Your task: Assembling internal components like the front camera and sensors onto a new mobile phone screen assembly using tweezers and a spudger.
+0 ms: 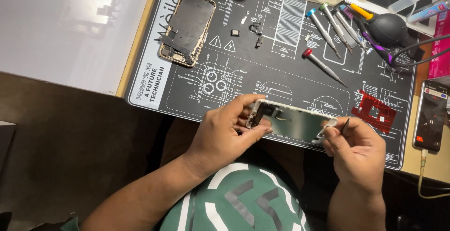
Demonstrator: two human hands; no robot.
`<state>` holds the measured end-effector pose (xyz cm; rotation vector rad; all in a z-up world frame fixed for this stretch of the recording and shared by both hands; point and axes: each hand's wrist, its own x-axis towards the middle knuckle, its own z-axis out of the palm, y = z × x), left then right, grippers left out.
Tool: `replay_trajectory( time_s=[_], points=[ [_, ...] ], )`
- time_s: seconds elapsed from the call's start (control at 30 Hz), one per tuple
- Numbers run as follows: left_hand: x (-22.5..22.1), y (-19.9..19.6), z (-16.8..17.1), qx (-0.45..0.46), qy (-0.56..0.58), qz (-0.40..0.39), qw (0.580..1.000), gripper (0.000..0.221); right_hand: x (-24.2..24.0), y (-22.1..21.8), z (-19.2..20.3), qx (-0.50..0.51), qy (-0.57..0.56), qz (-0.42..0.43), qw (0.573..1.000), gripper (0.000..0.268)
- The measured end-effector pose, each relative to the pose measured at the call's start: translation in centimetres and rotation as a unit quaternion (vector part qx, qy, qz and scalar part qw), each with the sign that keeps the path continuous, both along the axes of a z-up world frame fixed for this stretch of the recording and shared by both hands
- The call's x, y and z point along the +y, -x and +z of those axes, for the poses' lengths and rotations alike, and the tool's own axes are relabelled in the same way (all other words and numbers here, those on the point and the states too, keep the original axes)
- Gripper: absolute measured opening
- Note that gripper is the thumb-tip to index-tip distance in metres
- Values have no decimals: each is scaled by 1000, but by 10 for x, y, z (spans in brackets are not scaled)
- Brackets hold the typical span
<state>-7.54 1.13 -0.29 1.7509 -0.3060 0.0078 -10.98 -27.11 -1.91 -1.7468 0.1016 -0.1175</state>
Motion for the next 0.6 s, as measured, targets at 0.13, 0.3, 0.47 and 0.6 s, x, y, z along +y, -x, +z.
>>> replay_trajectory(
  time_s=[0.13, 0.3, 0.47, 0.6],
  points=[
    [-2, -2, 16, 240, 40, 19, 970, 69, 14, -5, 20, 76, -54, -28, 995, 45],
    [-2, -3, 16, 247, 51, 33, 967, 67, 14, -3, 13, 122, -45, -34, 991, 37],
    [-2, -2, 13, 232, 59, 28, 971, 65, 16, 0, 13, 113, -34, -36, 992, 35],
    [-1, -2, 13, 208, 82, 17, 975, 62, 20, 3, 19, 83, -20, -20, 996, 32]
  ],
)
